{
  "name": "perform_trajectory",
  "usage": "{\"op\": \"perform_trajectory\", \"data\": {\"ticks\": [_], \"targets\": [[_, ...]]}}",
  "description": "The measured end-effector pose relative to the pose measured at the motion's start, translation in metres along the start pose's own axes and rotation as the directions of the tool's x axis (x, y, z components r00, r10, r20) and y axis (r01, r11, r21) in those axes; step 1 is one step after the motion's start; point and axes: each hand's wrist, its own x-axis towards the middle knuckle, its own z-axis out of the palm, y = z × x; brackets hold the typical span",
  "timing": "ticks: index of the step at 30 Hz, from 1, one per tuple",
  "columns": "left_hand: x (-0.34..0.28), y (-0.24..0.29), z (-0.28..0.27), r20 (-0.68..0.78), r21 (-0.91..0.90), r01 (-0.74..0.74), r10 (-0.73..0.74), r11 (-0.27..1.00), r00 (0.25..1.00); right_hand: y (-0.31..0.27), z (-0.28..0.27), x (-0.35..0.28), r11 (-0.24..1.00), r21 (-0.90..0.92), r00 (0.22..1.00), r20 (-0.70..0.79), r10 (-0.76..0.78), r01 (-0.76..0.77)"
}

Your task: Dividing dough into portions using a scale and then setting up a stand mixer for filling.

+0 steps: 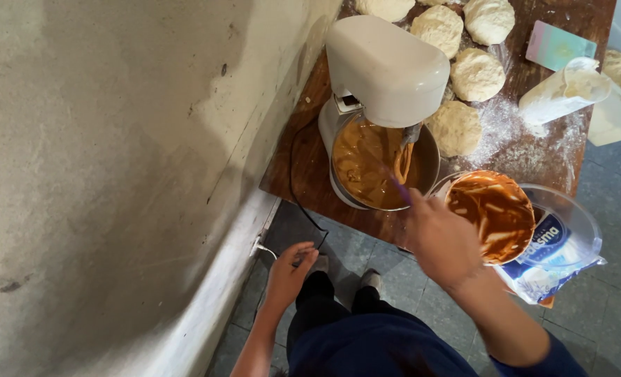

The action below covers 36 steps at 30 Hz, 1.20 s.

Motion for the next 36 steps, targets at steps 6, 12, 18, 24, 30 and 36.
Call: {"op": "perform_trajectory", "data": {"ticks": [6,12,18,24,30,36], "targets": [[0.004,-0.006,0.005,0.041,0.036,-0.036,0.034,0.999,0.999,0.016,0.133,0.049,0.996,-0.066,0.974,0.224,-0.04,0.056],[0.003,-0.007,0.003,0.004,0.078,-0.026,0.026,0.997,1.0,0.022,0.104,0.03,0.987,-0.162,0.95,0.308,0.042,0.009],[0.005,-0.025,0.004,-0.023,0.112,0.006,-0.003,0.994,1.0,0.024,0.078,-0.018,0.993,-0.112,0.97,0.236,0.054,-0.028],[0.013,-0.017,0.012,0.023,0.105,-0.06,0.058,0.993,0.998,0.058,0.077,-0.07,0.984,-0.175,0.959,0.283,0.004,0.047],[0.02,0.002,0.018,0.055,0.15,-0.06,0.053,0.987,0.997,0.063,0.022,-0.095,0.993,-0.121,0.955,0.296,0.029,0.007],[0.02,-0.001,0.019,0.027,0.195,-0.006,0.001,0.981,1.0,0.126,0.077,-0.116,0.842,0.53,0.995,0.042,0.091,-0.099]]}}
